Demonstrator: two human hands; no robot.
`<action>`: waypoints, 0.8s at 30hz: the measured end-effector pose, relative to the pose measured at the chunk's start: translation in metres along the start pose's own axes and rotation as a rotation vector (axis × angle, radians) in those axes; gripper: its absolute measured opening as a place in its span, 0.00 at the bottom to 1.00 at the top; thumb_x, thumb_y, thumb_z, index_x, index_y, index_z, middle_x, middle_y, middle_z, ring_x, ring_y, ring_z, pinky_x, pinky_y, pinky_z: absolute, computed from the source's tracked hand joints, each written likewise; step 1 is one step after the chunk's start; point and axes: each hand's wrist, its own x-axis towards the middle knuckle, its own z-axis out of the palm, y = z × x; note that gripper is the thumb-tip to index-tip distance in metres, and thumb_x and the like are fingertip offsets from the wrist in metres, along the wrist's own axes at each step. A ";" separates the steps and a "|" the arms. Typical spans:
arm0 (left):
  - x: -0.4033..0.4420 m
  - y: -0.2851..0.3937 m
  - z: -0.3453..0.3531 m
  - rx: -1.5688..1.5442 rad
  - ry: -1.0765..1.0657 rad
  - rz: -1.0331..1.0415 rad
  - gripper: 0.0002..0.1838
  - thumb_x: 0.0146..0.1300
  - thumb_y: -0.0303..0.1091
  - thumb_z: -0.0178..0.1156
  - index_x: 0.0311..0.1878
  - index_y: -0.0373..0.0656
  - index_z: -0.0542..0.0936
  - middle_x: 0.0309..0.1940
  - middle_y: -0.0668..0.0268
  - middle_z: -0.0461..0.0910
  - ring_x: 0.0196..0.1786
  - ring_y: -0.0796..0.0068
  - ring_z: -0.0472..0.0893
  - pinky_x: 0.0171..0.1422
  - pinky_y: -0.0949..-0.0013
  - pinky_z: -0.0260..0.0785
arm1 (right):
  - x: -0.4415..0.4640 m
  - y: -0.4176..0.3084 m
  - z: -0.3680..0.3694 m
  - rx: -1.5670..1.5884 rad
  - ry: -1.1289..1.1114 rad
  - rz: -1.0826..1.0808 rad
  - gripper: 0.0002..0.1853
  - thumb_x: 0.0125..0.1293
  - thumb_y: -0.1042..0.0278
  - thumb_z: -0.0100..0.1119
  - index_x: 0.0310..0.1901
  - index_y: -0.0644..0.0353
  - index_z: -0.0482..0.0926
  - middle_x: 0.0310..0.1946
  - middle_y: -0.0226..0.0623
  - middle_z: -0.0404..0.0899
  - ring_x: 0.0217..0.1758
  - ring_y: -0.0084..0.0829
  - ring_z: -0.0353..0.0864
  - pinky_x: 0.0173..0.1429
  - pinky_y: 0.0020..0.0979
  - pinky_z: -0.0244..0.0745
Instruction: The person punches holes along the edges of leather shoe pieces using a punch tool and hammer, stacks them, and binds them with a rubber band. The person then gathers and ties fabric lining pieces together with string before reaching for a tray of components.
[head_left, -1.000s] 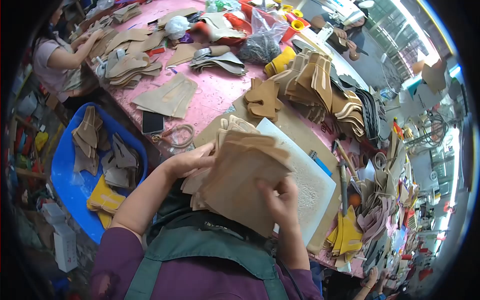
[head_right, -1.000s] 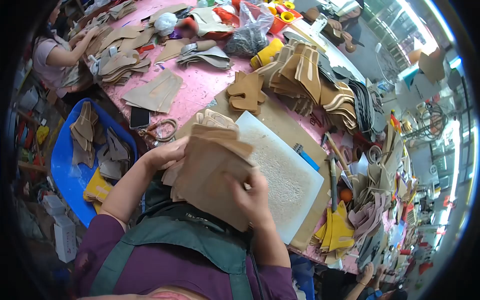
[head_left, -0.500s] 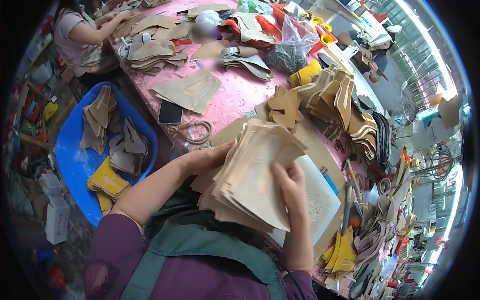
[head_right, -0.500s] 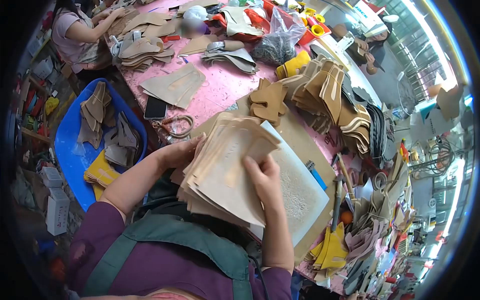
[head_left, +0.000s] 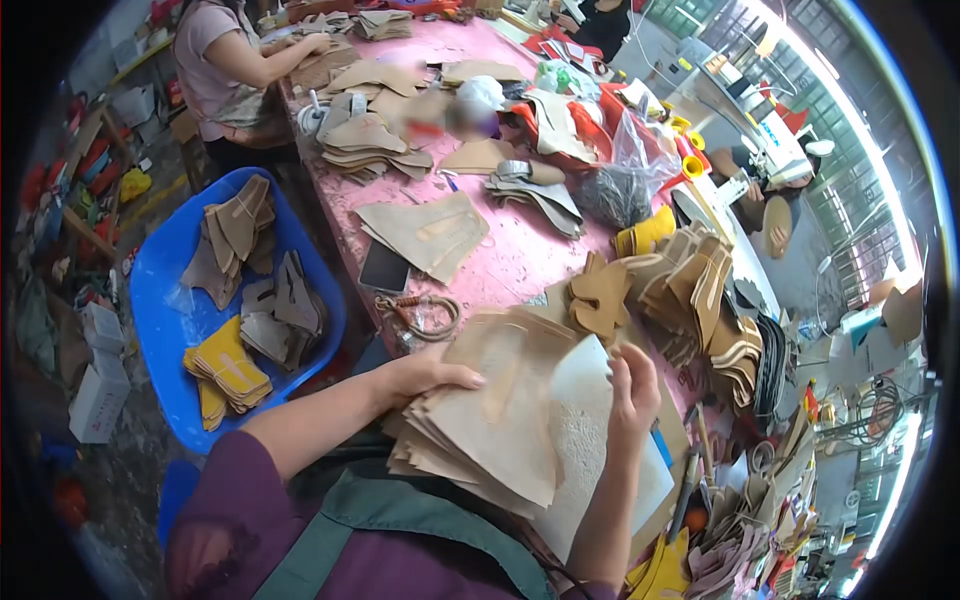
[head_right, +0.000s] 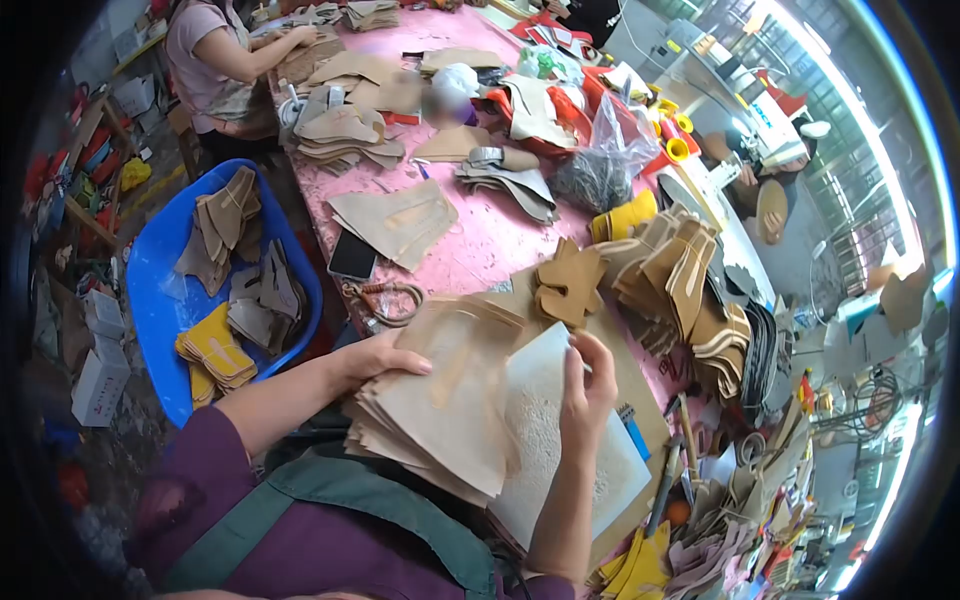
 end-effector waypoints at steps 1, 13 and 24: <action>-0.006 -0.008 -0.013 -0.209 -0.034 0.022 0.32 0.57 0.32 0.64 0.64 0.32 0.67 0.50 0.53 0.80 0.45 0.66 0.83 0.50 0.70 0.78 | 0.014 -0.007 0.017 -0.062 -0.096 -0.063 0.15 0.67 0.71 0.56 0.55 0.62 0.77 0.45 0.36 0.82 0.44 0.27 0.79 0.49 0.25 0.73; -0.081 -0.077 -0.076 -0.562 0.136 -0.007 0.37 0.51 0.30 0.61 0.66 0.30 0.65 0.53 0.45 0.78 0.47 0.56 0.82 0.49 0.64 0.79 | 0.084 0.056 0.279 -1.018 -0.636 -0.575 0.40 0.53 0.66 0.61 0.69 0.62 0.59 0.68 0.51 0.63 0.66 0.51 0.68 0.63 0.44 0.73; -0.089 -0.075 -0.078 -0.664 0.150 0.031 0.41 0.50 0.33 0.59 0.69 0.31 0.60 0.58 0.43 0.73 0.53 0.53 0.79 0.54 0.60 0.76 | 0.095 0.081 0.290 -0.943 -0.565 -0.697 0.16 0.59 0.71 0.51 0.49 0.67 0.75 0.45 0.54 0.79 0.42 0.45 0.81 0.39 0.41 0.79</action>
